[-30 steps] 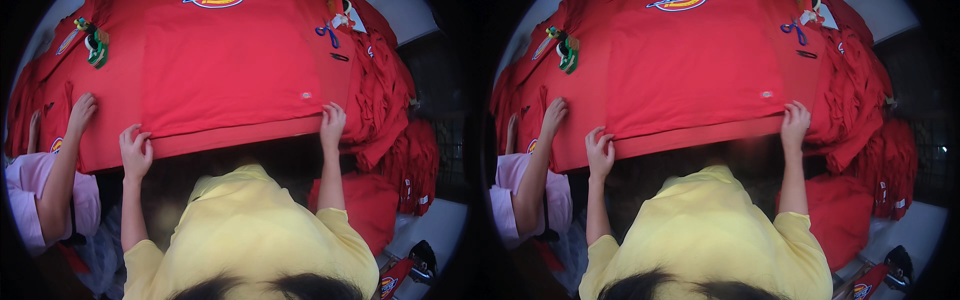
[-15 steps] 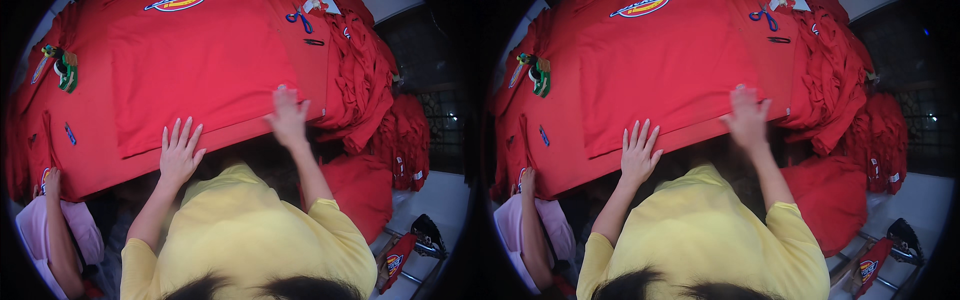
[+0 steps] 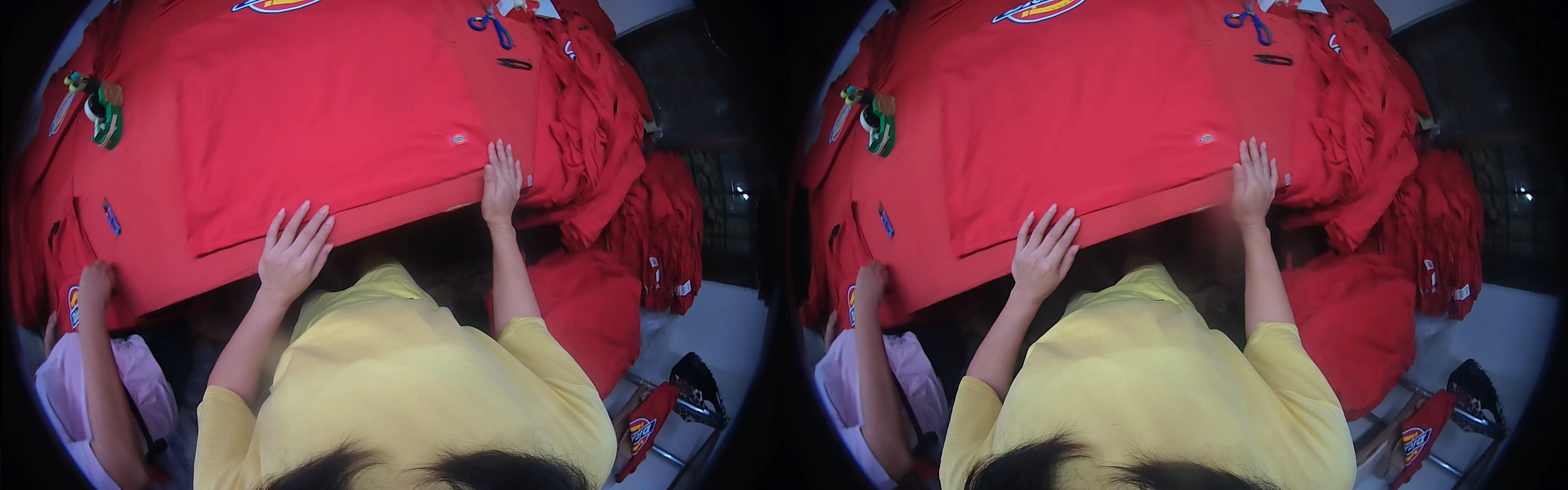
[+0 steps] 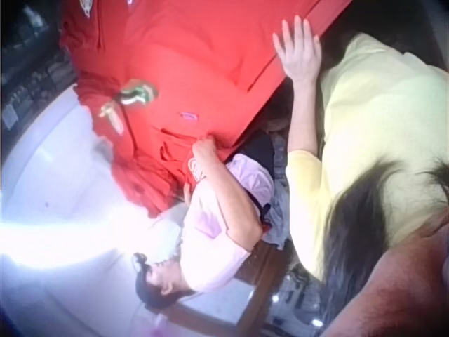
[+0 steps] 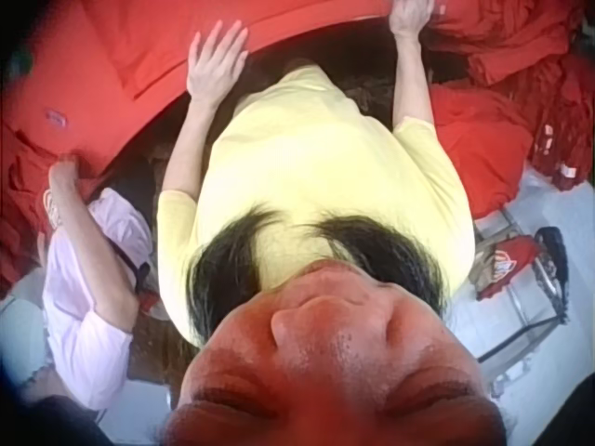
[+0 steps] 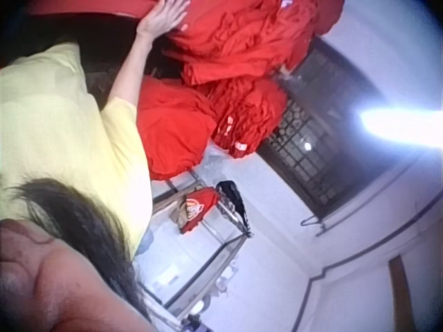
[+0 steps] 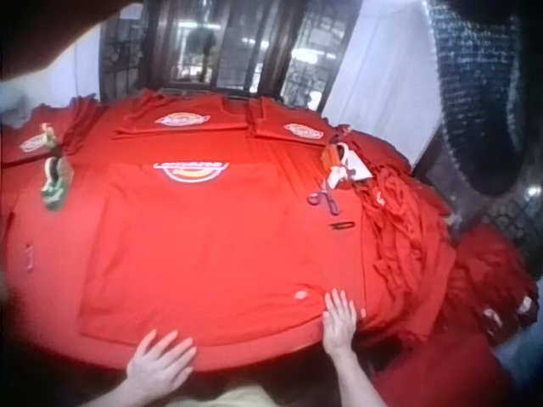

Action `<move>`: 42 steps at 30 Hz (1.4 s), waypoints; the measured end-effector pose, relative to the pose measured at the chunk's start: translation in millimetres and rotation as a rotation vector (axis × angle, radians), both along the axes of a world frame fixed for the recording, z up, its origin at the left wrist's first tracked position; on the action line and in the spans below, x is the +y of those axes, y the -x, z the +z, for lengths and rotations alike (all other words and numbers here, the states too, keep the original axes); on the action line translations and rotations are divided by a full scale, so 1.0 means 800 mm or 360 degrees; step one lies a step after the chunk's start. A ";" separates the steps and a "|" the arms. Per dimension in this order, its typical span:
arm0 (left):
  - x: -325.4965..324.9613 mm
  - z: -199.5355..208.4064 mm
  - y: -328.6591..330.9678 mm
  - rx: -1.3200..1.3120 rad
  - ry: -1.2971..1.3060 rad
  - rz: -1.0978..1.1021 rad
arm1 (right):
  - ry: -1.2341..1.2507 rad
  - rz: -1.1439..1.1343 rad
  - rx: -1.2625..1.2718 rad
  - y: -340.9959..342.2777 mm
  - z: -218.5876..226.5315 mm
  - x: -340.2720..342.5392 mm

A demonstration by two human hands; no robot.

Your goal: The person picks up red tank tops from a large pile on a table, spreads them out to check the logo and neckline, folds the side of one garment, and then moves away to place it in a different pile.

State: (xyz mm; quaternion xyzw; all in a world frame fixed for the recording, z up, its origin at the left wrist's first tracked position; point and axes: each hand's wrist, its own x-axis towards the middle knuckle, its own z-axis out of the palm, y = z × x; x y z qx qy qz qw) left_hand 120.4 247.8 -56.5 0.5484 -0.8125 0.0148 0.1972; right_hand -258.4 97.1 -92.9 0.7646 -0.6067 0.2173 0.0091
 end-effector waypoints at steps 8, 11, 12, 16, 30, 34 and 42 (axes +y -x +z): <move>-0.006 0.016 0.033 0.0226 -0.0084 -0.0102 | 0.0109 0.0235 0.0007 -0.092 0.057 0.033; -0.020 0.018 0.061 0.0223 -0.0200 0.0016 | -0.0125 0.0848 0.0174 -0.158 0.067 0.067; -0.022 0.017 0.064 0.0175 -0.0186 0.0066 | -0.0381 0.1024 0.0272 -0.168 0.067 0.073; 0.002 0.003 0.035 -0.0046 -0.0345 0.0387 | -0.0259 0.0833 0.0507 -0.132 0.051 0.069; 0.007 0.010 -0.144 0.0357 -0.0059 0.1980 | -0.0171 0.0439 0.0096 -0.006 0.056 -0.087; 0.003 -0.013 -0.125 0.0358 0.0310 0.1805 | -0.0215 0.0433 0.0133 -0.005 0.046 -0.092; 0.004 -0.005 -0.132 0.0413 0.0214 0.1940 | 0.0044 0.0593 0.0035 -0.002 0.036 -0.091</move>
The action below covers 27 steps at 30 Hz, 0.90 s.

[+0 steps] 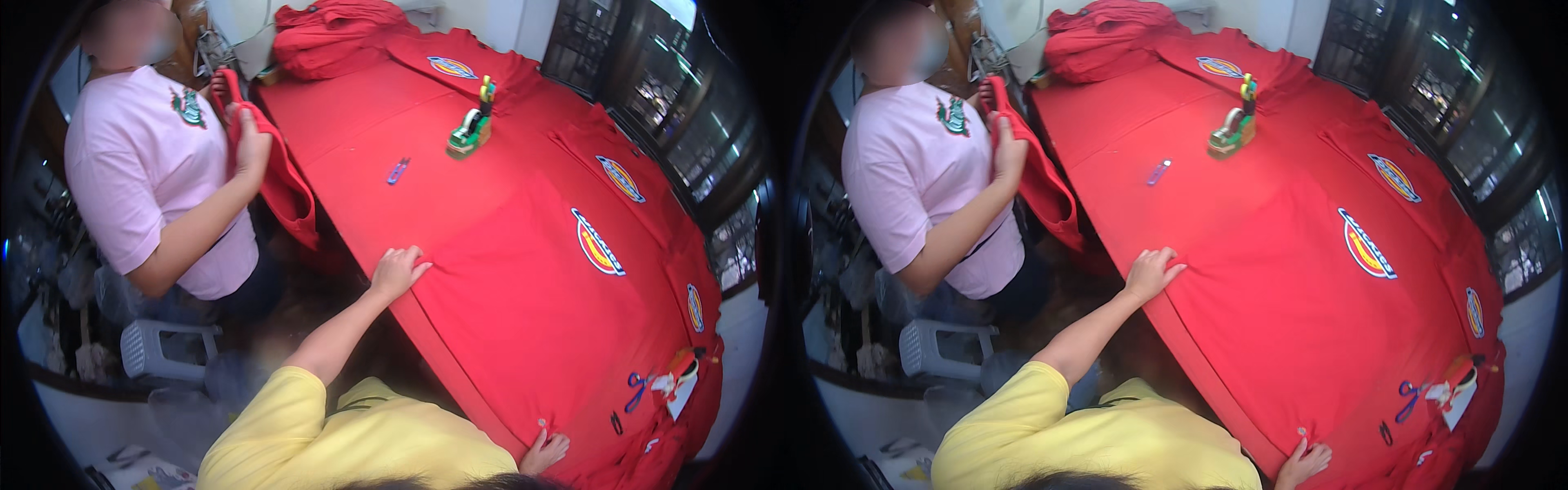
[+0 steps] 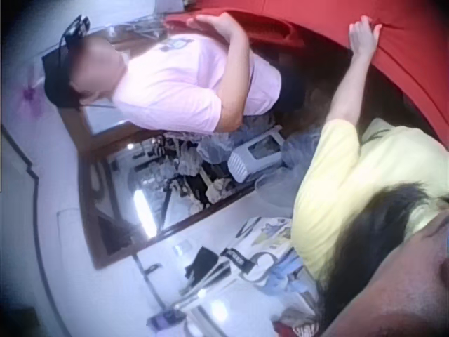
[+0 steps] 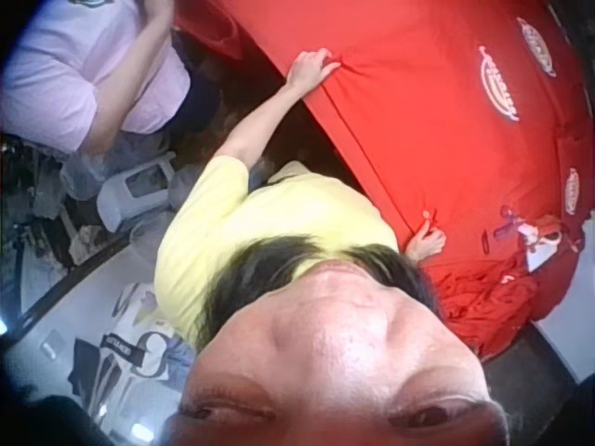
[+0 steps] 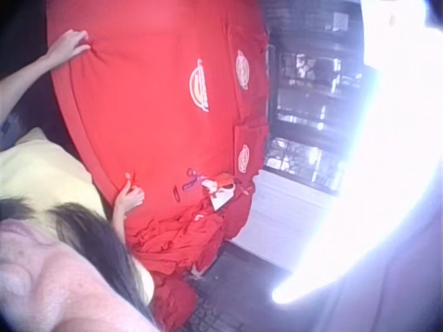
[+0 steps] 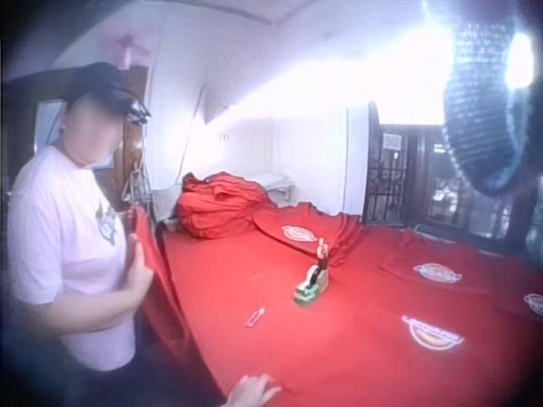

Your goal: The person picks up red tank tops from a large pile on a table, spreads them out to check the logo and neckline, folds the side of one garment, and then moves away to place it in a different pile.

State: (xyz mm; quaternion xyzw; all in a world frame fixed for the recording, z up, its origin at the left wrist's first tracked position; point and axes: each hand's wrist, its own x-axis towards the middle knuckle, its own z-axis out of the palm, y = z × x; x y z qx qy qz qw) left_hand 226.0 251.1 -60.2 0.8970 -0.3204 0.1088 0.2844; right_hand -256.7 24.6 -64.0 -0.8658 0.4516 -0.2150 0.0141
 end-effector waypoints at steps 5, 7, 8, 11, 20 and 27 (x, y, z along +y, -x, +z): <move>-0.001 -0.009 0.005 -0.0096 0.0013 0.0061 | -0.0293 -0.0173 0.0605 -0.019 0.019 -0.010; 0.002 -0.008 0.008 -0.0162 0.0089 0.0054 | -0.0123 0.0005 0.0333 -0.028 0.024 -0.013; 0.004 -0.007 0.010 -0.0154 0.0047 0.0053 | -0.0045 0.0103 0.0207 -0.031 0.024 -0.013; 0.005 0.002 0.012 -0.0047 0.0063 0.0038 | 0.0026 0.0264 0.0051 -0.044 0.022 -0.015; 0.003 0.000 0.017 -0.0020 0.0054 0.0061 | 0.0031 0.0499 -0.0022 -0.060 0.012 -0.027; 0.002 0.000 0.017 0.0013 0.0011 0.0097 | 0.0015 0.0618 -0.0072 -0.071 0.008 -0.031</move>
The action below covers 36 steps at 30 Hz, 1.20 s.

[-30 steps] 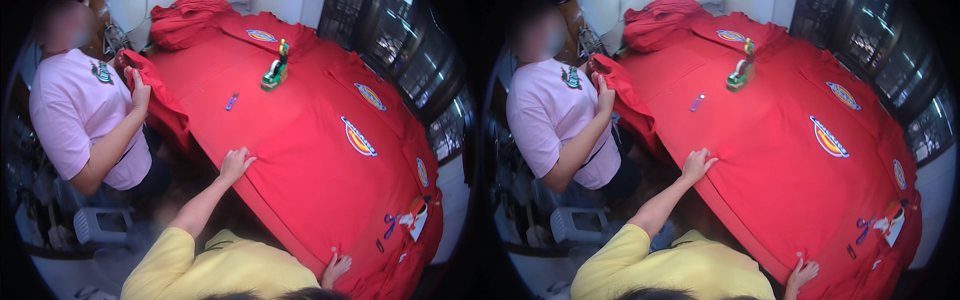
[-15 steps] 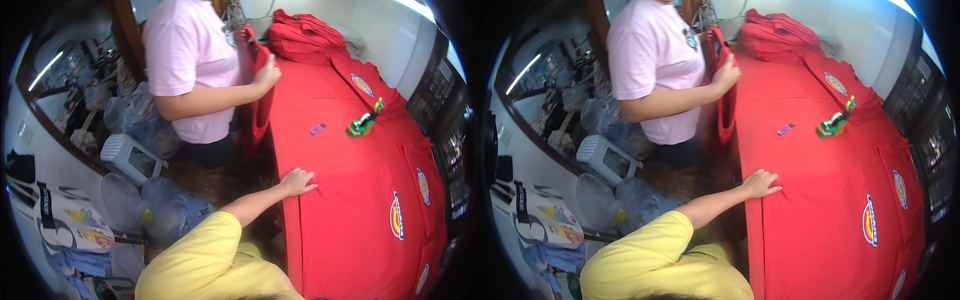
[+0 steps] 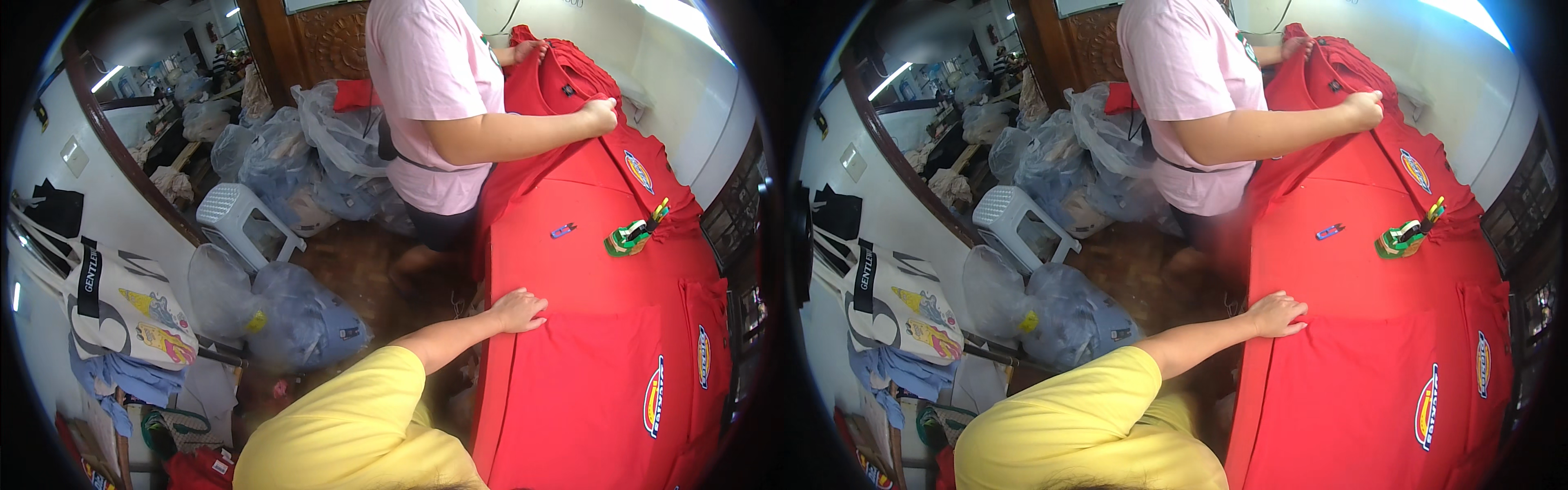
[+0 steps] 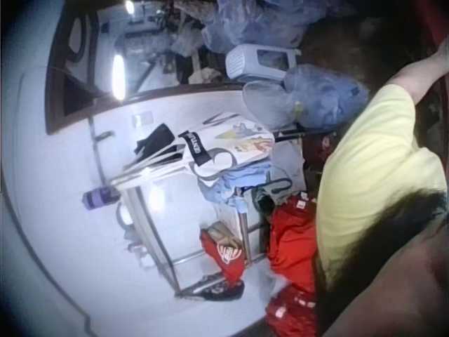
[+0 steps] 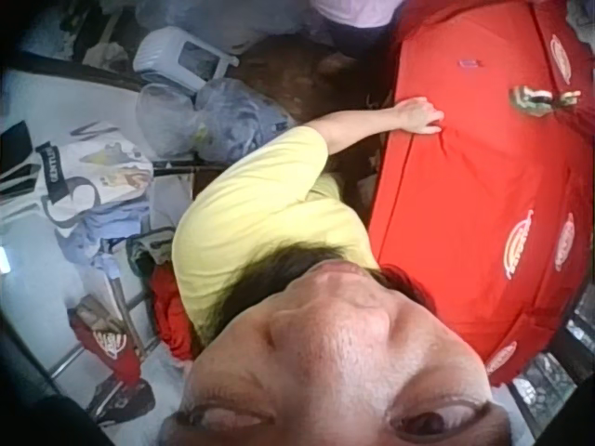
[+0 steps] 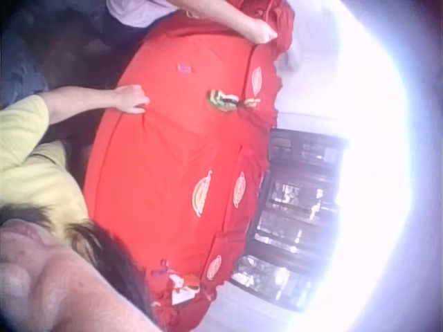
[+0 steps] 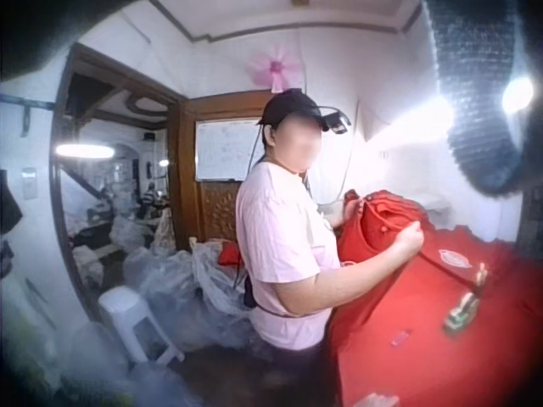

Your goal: The person picks up red tank tops from a large pile on a table, spreads them out to check the logo and neckline, folds the side of one garment, and then moves away to place it in a different pile.

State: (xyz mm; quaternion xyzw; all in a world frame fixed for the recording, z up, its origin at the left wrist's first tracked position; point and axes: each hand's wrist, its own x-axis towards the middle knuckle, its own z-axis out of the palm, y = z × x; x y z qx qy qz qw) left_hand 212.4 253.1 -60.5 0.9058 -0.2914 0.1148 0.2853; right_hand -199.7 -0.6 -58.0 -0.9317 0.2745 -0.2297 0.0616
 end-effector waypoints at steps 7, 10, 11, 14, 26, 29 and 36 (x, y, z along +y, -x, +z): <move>-0.001 0.003 -0.002 -0.0053 -0.0073 0.0056 | -0.0046 0.0008 -0.0017 0.015 0.000 -0.001; 0.001 -0.001 -0.011 -0.0251 -0.0115 -0.0014 | -0.0131 -0.0097 0.0035 0.045 0.006 0.010; 0.002 -0.004 -0.014 -0.0343 -0.0028 0.0020 | -0.0199 -0.0109 0.0084 0.052 0.004 0.012; 0.000 -0.011 -0.021 -0.0142 0.0010 0.0039 | -0.0223 -0.0236 0.0063 0.081 -0.004 0.020; 0.017 -0.015 -0.043 0.0417 0.0588 -0.0240 | -0.0381 -0.0696 -0.0294 0.075 0.002 0.049; 0.028 -0.003 -0.054 0.0705 0.0481 -0.0380 | -0.0687 -0.0908 -0.0445 0.082 0.004 0.059; 0.031 0.017 -0.021 0.0180 -0.0245 -0.0309 | -0.0283 -0.1129 -0.0328 0.085 -0.005 0.085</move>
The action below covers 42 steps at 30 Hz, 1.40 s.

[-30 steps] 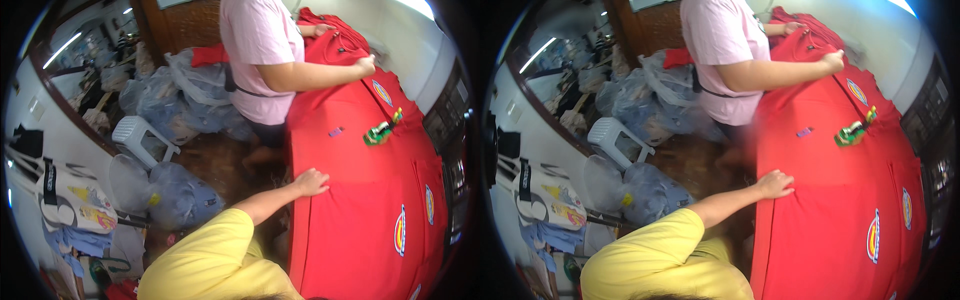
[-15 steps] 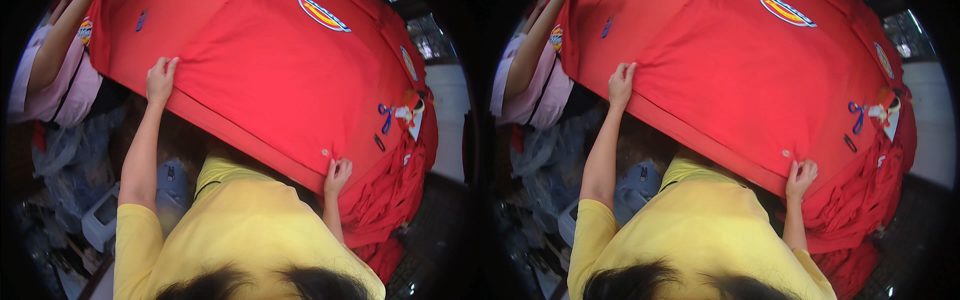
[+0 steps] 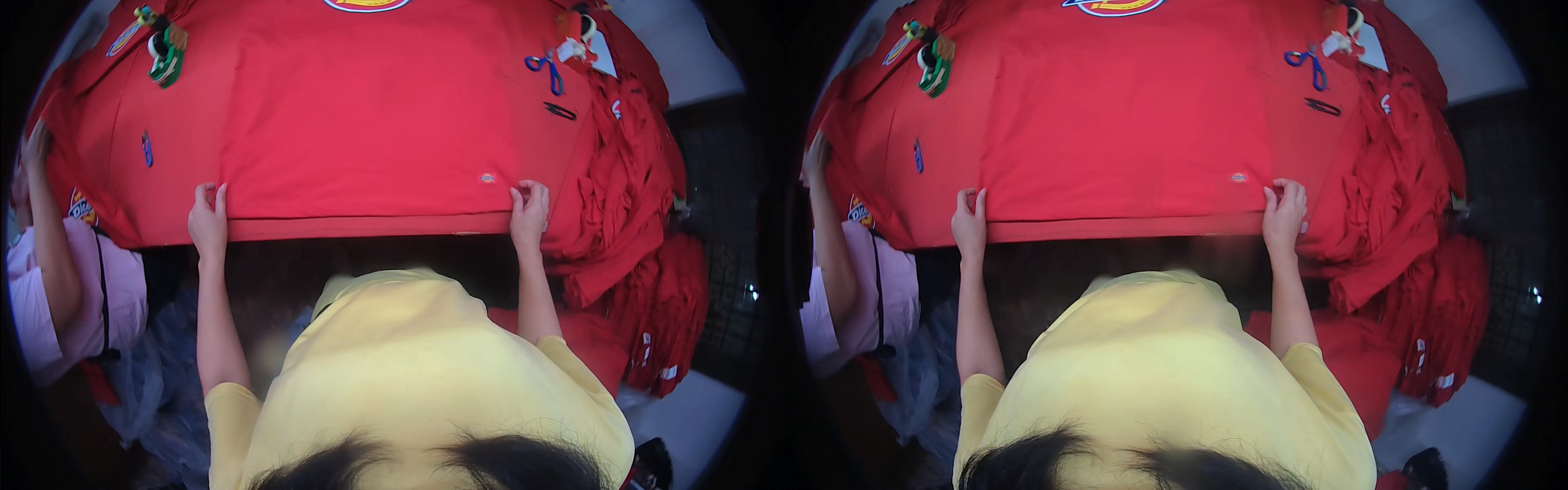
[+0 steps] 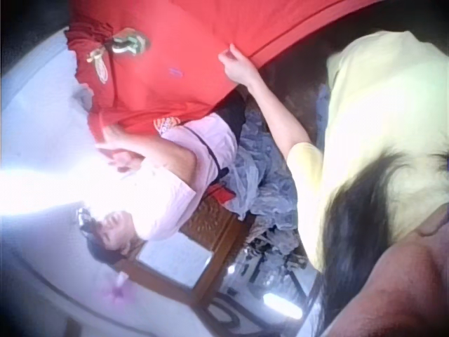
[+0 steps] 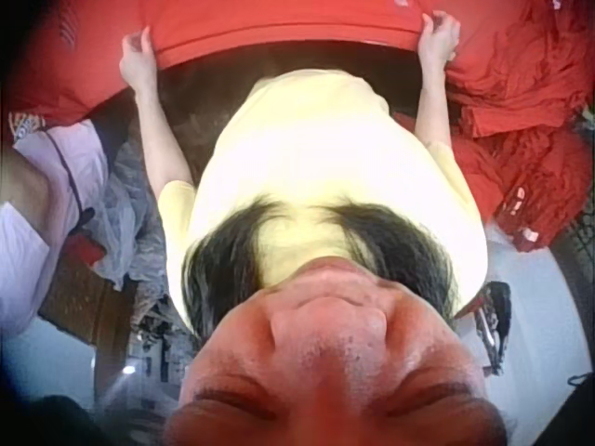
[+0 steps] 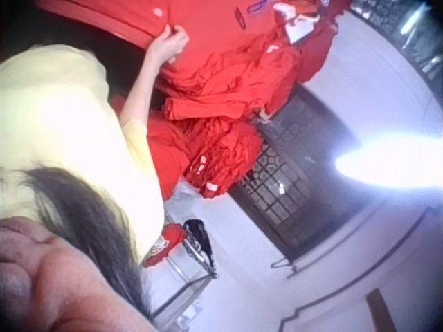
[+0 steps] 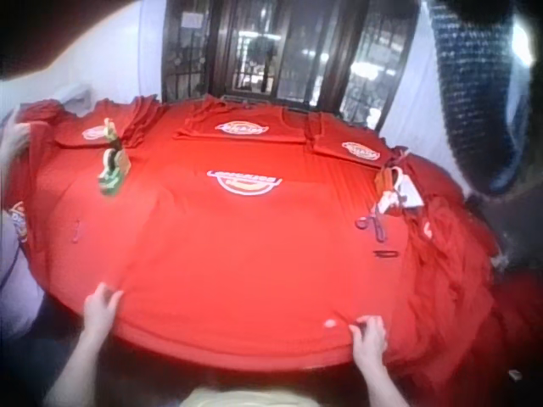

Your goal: The person picks up red tank tops from a large pile on a table, spreads them out to check the logo and neckline, folds the side of one garment, and then moves away to place it in a different pile.

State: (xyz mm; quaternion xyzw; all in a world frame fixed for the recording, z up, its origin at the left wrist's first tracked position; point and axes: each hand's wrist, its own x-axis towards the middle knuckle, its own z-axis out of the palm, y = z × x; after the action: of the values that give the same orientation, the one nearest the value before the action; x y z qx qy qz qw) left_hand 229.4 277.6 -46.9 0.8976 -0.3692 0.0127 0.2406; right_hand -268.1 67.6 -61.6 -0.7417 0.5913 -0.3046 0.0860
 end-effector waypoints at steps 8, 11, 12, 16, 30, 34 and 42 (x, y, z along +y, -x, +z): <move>0.001 -0.005 -0.046 0.0211 0.0239 -0.0194 | 0.0081 -0.0176 0.0033 0.019 0.006 -0.008; -0.021 -0.003 -0.113 -0.0246 0.0078 -0.0233 | 0.0293 -0.0163 0.0258 0.052 0.006 -0.071; -0.032 -0.005 -0.132 -0.0357 -0.0041 -0.0151 | 0.0321 -0.0201 0.0324 0.058 0.002 -0.086; -0.060 -0.028 -0.169 -0.0593 0.0003 -0.0217 | -0.0140 -0.0573 0.0756 0.067 -0.021 -0.114; -0.060 -0.045 -0.165 -0.0474 -0.0227 -0.0076 | -0.0033 -0.0595 0.0603 0.062 -0.027 -0.110; -0.058 -0.042 -0.161 -0.0504 -0.0211 -0.0080 | -0.0036 -0.0616 0.0598 0.059 -0.025 -0.107; -0.057 -0.031 -0.151 -0.0462 -0.0193 -0.0061 | -0.0030 -0.0616 0.0633 0.059 -0.022 -0.107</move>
State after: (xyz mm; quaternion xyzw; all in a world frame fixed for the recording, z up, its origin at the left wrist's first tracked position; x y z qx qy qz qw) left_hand 350.5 232.2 -71.7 0.8920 -0.4172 0.1154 0.1304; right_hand -314.9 -17.7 -78.9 -0.6592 0.7302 -0.1583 -0.0846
